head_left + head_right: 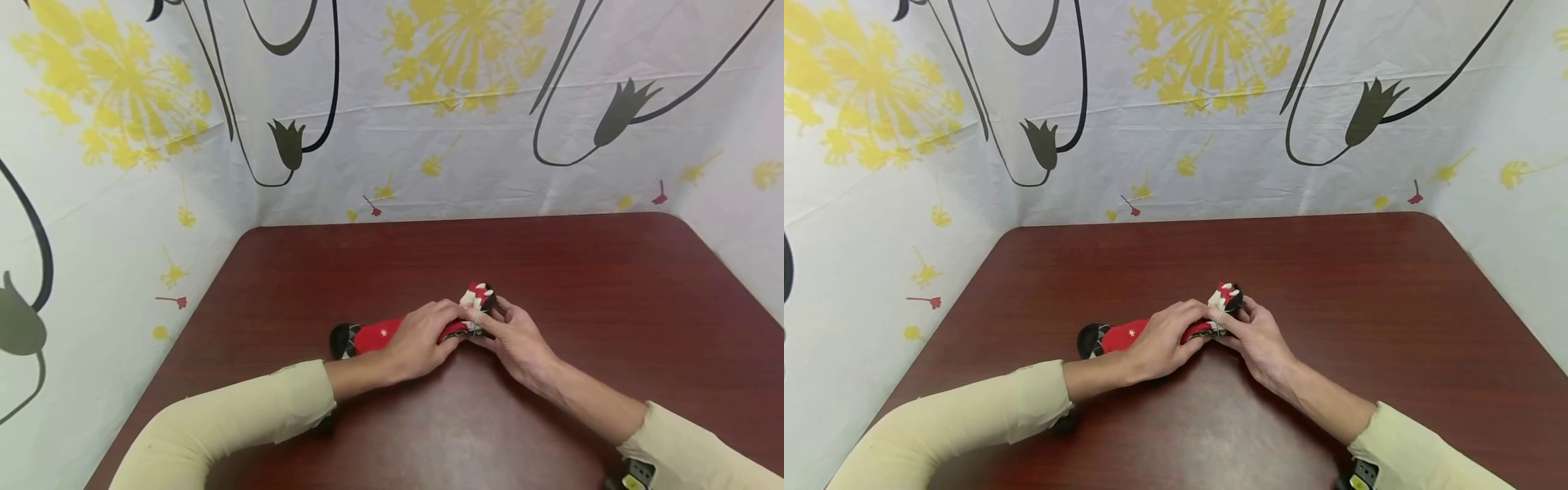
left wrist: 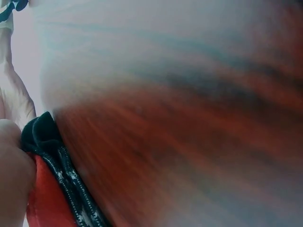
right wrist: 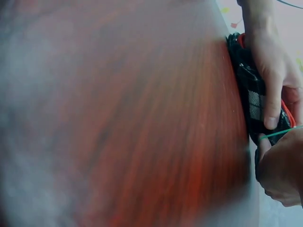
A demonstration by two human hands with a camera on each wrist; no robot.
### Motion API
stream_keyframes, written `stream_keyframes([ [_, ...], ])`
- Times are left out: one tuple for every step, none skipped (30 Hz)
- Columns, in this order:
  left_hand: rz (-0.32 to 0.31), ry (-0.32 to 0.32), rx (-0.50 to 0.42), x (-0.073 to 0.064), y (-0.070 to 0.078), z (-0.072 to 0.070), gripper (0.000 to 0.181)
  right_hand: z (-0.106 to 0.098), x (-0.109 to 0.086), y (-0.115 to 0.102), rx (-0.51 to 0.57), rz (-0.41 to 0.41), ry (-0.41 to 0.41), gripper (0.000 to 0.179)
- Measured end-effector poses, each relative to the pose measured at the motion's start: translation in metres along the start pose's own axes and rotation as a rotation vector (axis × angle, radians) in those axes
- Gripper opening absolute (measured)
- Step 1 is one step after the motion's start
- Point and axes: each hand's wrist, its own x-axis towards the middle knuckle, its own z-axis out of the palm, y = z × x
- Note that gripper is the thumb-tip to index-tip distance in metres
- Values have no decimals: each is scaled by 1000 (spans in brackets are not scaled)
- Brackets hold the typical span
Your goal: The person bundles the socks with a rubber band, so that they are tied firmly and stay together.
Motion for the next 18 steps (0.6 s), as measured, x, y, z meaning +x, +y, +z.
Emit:
stream_keyframes([
  [8, -10, 2, 0, 0, -1, 34, -1, 0, 0, -1, 1, -1, 65],
  [16, -23, 2, 0, 0, -1, 33, -1, 1, -1, -5, 1, -5, 66],
  [28, -37, 2, 1, -1, -2, 32, -2, 1, -1, -11, -3, -15, 66],
  [39, -50, 1, 1, -1, -2, 31, -3, 2, -2, -20, -7, -28, 67],
  [50, -64, -1, 1, -2, -3, 29, -4, 3, -2, -31, -9, -43, 68],
  [61, -76, -5, 1, -2, -4, 28, -5, 4, -2, -36, -9, -63, 69],
  [74, -87, -6, 1, -3, -4, 27, -6, 5, -2, -39, -11, -89, 70],
  [87, -98, -6, 1, -3, -5, 27, -8, 6, -3, -43, -13, -120, 71],
  [101, -105, -8, 1, -4, -6, 27, -10, 7, -3, -50, -15, -152, 71],
  [113, -110, -9, 1, -4, -6, 26, -12, 8, -3, -54, -14, -181, 69],
  [123, -116, -11, 1, -5, -7, 25, -13, 9, -3, -58, -14, -208, 68],
  [132, -120, -11, 1, -5, -8, 24, -15, 10, -4, -62, -15, -230, 67],
  [140, -125, -13, 1, -6, -8, 24, -17, 11, -4, -72, -16, -242, 66],
  [146, -129, -17, 1, -6, -9, 24, -18, 12, -4, -86, -19, -250, 65],
  [149, -131, -17, 1, -6, -10, 23, -19, 13, -4, -103, -22, -251, 64],
  [151, -135, -16, 1, -6, -10, 23, -20, 13, -4, -122, -23, -245, 63],
  [150, -137, -10, 1, -7, -10, 24, -20, 14, -4, -144, -25, -235, 63],
  [148, -139, 4, 0, -6, -10, 25, -20, 14, -3, -173, -31, -222, 61],
])
